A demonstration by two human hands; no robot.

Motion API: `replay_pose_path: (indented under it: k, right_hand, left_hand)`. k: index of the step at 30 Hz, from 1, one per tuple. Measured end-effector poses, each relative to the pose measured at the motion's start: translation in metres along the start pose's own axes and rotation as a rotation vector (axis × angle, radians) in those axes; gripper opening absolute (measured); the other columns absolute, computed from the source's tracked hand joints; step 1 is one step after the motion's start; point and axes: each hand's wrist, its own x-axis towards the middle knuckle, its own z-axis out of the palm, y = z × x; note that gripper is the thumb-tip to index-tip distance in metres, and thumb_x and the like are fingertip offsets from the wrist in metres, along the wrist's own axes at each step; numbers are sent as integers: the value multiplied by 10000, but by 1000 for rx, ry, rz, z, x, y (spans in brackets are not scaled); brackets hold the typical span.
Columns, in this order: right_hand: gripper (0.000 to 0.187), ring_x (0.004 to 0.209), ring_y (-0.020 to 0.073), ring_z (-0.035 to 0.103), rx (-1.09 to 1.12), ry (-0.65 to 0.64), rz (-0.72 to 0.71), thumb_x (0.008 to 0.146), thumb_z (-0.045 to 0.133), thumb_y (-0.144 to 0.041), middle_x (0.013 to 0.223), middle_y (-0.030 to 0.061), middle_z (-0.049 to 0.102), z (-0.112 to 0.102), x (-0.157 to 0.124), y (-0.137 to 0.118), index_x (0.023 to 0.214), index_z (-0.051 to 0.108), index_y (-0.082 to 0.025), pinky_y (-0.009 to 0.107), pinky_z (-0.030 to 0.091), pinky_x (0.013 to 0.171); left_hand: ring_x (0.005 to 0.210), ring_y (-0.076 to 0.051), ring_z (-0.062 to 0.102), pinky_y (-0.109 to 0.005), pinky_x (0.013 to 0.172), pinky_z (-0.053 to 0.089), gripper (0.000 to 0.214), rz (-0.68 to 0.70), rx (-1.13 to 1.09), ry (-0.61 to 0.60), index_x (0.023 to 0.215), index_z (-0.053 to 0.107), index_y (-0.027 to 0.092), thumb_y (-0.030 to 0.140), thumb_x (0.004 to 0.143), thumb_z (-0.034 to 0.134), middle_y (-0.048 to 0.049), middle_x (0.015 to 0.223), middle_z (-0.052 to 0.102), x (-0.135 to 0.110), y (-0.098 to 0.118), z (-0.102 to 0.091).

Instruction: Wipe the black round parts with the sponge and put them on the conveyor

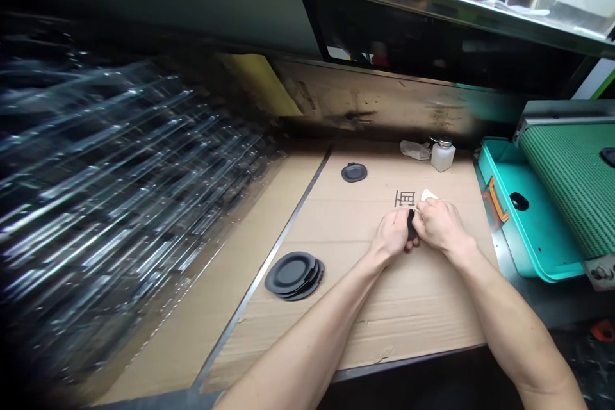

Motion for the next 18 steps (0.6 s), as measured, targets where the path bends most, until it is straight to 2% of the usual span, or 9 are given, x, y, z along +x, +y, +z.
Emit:
replay_pose_path:
  k: [7, 18]
  right_hand:
    - [220, 850, 221, 660, -12, -43, 34, 959, 506, -284, 975, 91, 744, -5, -2, -2, 875, 693, -203, 288, 376, 695]
    - [239, 853, 220, 667, 23, -7, 4, 956, 495, -280, 958, 90, 745, -4, -2, 1, 870, 707, -208, 282, 390, 713]
  left_hand:
    - [386, -135, 529, -232, 477, 427, 584, 34, 49, 5, 547, 560, 200, 408, 1002, 259, -22, 424, 559, -2, -1, 2]
    - [409, -149, 550, -246, 507, 443, 521, 37, 67, -3, 560, 540, 214, 365, 990, 287, -16, 448, 574, -3, -1, 3]
